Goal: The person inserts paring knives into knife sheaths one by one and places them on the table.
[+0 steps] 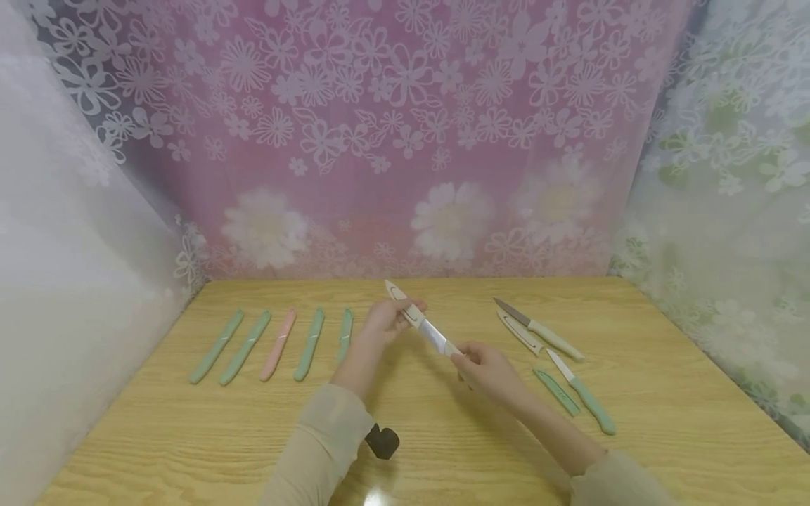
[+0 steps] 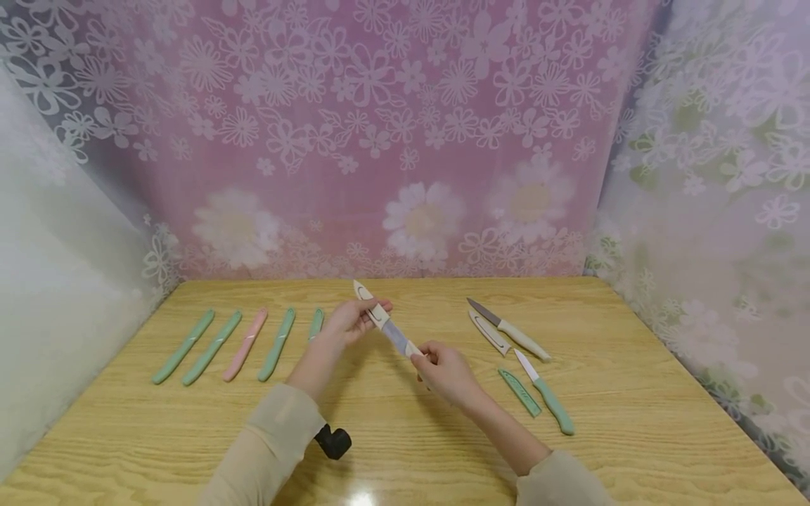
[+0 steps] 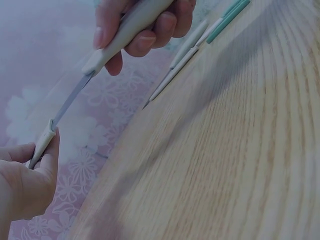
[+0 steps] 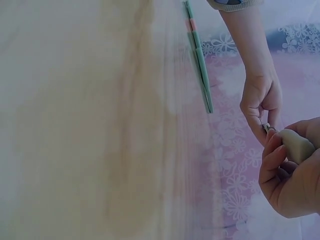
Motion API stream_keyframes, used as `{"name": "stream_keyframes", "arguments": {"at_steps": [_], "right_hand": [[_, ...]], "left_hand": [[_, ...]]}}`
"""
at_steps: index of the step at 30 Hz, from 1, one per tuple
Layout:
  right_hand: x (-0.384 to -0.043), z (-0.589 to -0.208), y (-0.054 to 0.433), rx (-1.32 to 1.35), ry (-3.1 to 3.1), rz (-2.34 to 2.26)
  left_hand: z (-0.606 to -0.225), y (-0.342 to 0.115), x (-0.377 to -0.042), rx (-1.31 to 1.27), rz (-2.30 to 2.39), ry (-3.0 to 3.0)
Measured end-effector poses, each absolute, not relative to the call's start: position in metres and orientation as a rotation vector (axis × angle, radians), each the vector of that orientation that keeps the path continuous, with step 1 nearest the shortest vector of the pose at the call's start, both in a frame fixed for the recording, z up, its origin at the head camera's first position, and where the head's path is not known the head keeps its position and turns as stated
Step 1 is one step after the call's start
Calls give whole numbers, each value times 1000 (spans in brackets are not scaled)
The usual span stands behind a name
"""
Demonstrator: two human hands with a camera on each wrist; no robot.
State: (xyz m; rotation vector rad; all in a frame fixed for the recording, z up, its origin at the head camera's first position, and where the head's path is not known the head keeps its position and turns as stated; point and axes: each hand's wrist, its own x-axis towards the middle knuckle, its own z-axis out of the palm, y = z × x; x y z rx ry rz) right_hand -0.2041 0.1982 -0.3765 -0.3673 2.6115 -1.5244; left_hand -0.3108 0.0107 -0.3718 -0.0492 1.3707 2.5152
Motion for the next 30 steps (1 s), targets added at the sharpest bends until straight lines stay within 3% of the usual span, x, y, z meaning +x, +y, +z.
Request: {"name": "stream_keyframes", "arguments": {"at_steps": [30], "right_hand": [[-211,-380,183,-254,2655,-1577]], "left_hand": [[-377,18,-303,-30,2522,1370]]}}
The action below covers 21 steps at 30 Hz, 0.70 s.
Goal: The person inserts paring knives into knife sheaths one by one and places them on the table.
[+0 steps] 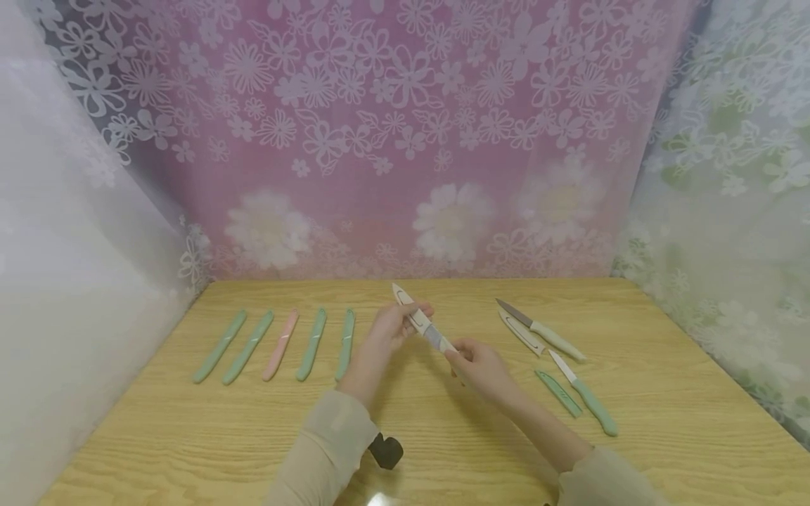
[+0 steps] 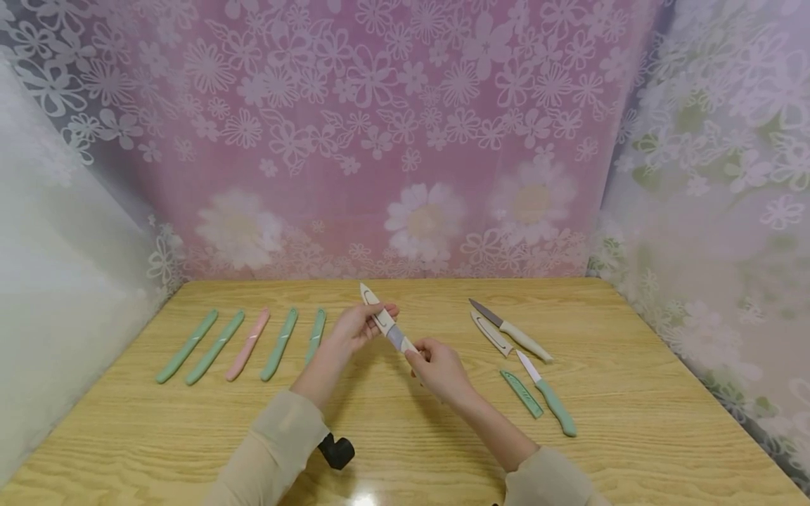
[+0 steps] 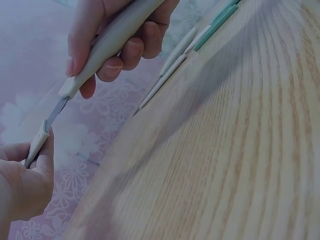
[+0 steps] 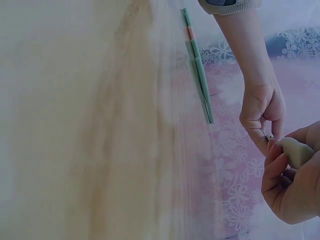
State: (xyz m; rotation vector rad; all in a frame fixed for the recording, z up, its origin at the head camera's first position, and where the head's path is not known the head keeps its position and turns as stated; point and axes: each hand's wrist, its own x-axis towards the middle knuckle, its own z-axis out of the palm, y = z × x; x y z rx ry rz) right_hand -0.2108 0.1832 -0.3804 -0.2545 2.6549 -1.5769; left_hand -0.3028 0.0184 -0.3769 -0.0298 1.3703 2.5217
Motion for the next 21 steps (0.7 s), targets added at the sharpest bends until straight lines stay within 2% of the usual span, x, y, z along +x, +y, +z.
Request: {"name": "stream_keyframes", "arguments": {"at_steps": [21], "right_hand": [[-212,-373,181,-295,2631,-1583]], "left_hand": [[-377,22,-298,-37,2532,1391]]}}
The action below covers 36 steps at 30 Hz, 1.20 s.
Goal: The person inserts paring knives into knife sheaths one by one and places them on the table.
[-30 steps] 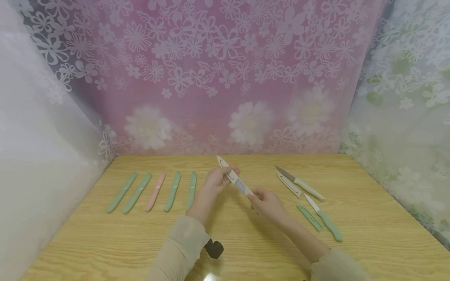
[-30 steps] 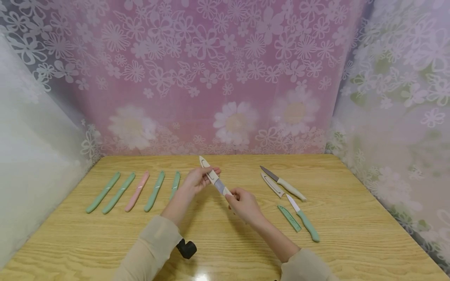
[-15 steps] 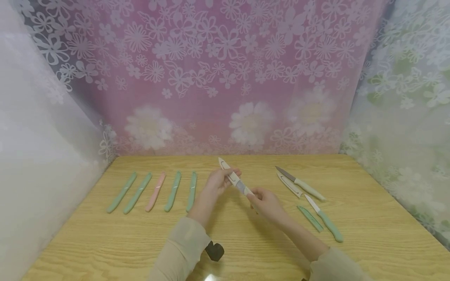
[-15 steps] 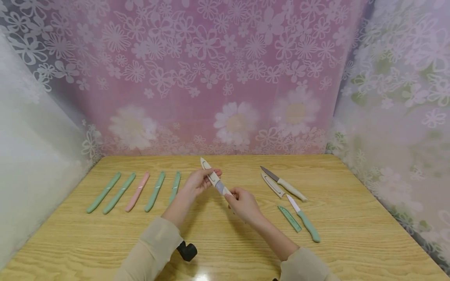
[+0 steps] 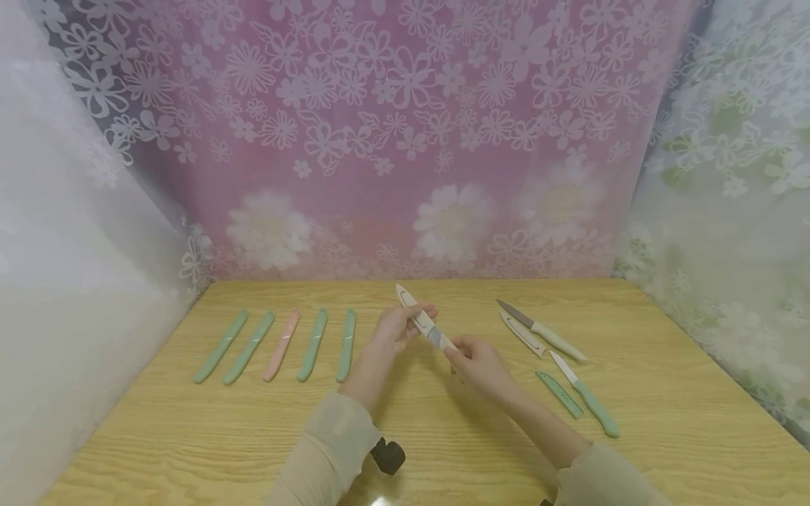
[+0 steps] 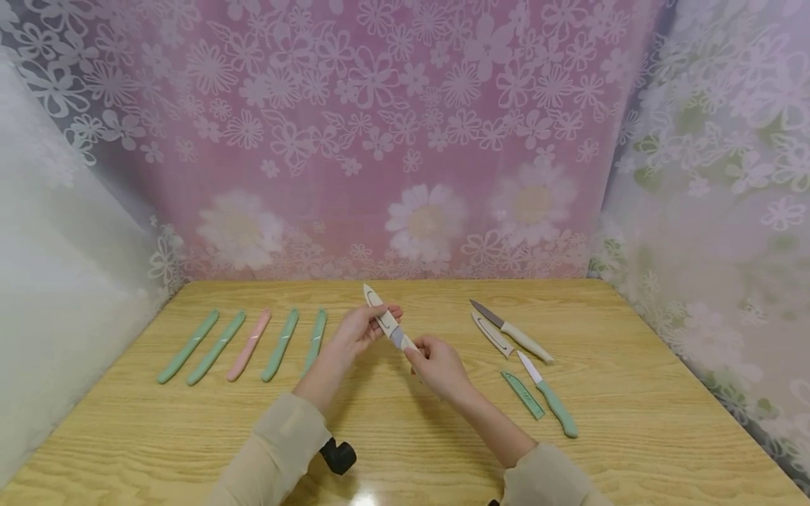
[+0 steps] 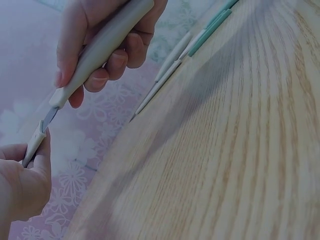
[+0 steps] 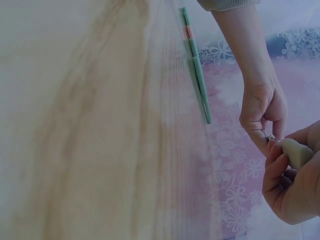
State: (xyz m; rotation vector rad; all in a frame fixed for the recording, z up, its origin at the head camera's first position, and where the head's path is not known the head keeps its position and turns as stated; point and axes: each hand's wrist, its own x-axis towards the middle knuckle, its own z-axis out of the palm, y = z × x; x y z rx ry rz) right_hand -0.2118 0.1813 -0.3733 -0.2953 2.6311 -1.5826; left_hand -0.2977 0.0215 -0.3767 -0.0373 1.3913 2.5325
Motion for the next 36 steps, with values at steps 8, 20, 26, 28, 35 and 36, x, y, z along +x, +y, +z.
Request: {"name": "stream_keyframes", "arguments": {"at_steps": [8,20,26,28,35,36], "right_hand": [[-213,-375,180,-285,2657,-1563],[-216,-378,179,-339,2666,-1582],[-215,-376,178,-329,2675,-1579],[-216,-376,178,-318,2678,-1577],[-218,-374,176,-294,2690,-1568],[-218,-374,176,-295,2692,-1567]], "left_hand": [[-378,24,-295,-44,2532,1398],[-382,27,-292,-31,2542,1377],[-382,31,-290,-54,2554,1354],[-382,32,-290,-70,2565,1335],[-382,34,-288,-77,2590,1303],[-381,34,-287,-72,2587,1308]]}}
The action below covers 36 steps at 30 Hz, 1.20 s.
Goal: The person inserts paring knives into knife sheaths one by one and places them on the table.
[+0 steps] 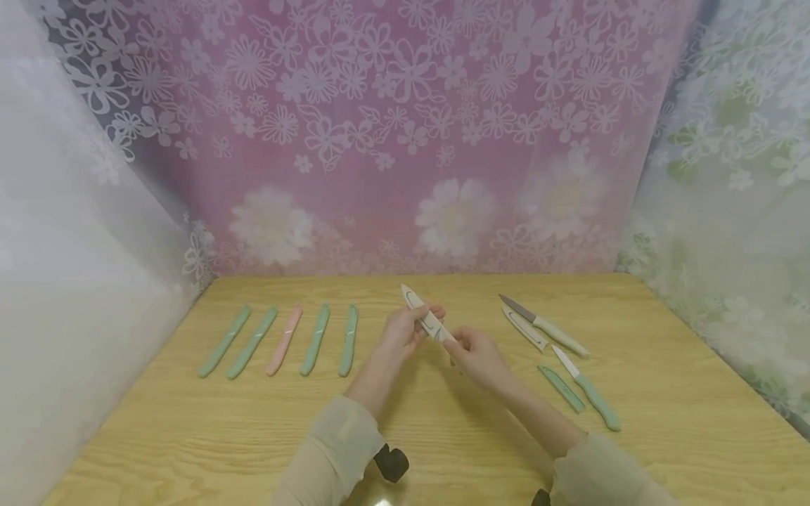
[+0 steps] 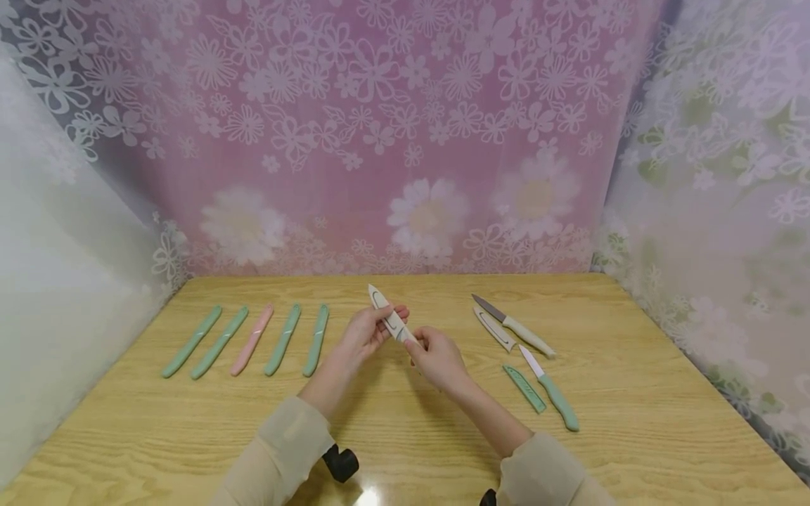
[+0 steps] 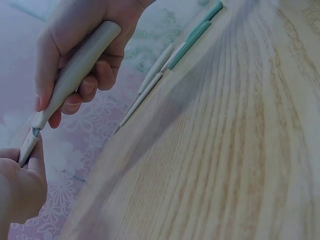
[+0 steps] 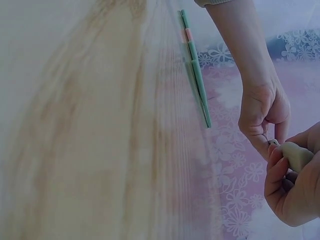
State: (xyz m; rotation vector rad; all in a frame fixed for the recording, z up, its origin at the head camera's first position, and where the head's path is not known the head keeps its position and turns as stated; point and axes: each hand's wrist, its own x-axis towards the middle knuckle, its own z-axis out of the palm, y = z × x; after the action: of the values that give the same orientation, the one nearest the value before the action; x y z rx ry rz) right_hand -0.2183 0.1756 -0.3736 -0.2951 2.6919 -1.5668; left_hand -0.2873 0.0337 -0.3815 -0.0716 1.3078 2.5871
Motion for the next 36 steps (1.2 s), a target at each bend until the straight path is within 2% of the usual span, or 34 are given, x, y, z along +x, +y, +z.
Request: {"name": "stream_keyframes", "arguments": {"at_steps": [11,17,25,29,36], "right_hand": [[-220,-372,179,-363,2468,-1602],[-214,-369,176,-360,2337,-1506],[-217,-376,162,-491,2405,-1384],[-219,-377,150,-513,2492,-1332],[-224,-380,132,-497,2569,-1256]], "left_hand": [[-376,26,-288,-14,2509,1457],[-371,19,-292,-85,2456,1645],[-371,8,-270,3,1794,2433],[-367,2,-261,44,1672,2499],[-361,-12,-263,-52,1561,2550]]}}
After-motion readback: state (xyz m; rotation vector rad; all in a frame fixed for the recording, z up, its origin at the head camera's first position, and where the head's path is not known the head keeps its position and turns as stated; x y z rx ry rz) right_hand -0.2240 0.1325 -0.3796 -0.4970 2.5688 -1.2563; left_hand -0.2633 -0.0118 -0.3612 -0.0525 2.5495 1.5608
